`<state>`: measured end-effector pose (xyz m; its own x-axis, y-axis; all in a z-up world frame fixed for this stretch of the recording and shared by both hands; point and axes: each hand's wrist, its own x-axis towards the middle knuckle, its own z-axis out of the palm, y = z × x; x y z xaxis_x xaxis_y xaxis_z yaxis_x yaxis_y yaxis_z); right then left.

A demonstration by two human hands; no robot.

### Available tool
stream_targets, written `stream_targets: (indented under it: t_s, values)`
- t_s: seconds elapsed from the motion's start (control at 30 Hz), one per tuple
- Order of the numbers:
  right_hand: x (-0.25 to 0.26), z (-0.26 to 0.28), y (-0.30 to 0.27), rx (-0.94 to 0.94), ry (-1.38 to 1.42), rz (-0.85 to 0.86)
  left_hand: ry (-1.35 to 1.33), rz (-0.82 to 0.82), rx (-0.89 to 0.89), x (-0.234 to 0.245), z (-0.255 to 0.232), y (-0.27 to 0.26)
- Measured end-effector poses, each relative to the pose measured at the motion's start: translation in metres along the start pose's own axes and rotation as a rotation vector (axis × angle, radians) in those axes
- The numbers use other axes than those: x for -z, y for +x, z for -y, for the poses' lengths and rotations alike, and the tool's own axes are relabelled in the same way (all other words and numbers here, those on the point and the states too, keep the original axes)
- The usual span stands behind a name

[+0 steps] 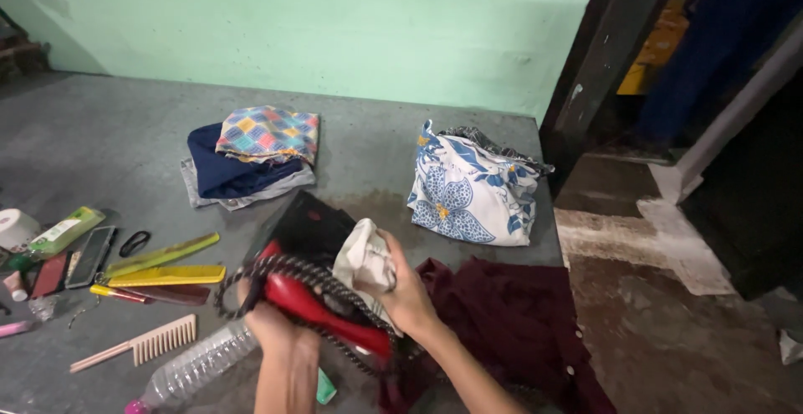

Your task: The person is seen cleaning a clothes iron with a piece of cloth.

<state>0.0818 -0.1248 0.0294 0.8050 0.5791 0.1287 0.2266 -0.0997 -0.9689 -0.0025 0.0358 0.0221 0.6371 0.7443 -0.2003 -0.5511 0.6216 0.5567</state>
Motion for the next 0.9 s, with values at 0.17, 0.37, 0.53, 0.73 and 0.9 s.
stream_targets:
  t_s: [0.17, 0.37, 0.53, 0.73, 0.9]
  values:
    - [-0.011, -0.093, 0.037, 0.148, 0.381, -0.120, 0.036, 0.029, 0.037, -0.041, 0.006, -0.021]
    - [-0.001, -0.090, 0.040, -0.270, 0.560, -0.191, 1.264, 0.078, -0.254, -0.023, 0.054, -0.039]
    - [-0.002, -0.123, 0.037, -0.182, 0.232, -0.180, 0.653, 0.099, -0.093, -0.010, 0.074, -0.021]
    - [0.006, -0.076, -0.005, -0.399, 0.405, -0.017, 0.429, -0.028, -0.014, -0.020, 0.063, -0.002]
    - [0.008, -0.074, -0.022, -0.097, 0.401, -0.026, 0.100, -0.159, 0.121, 0.006, 0.063, 0.032]
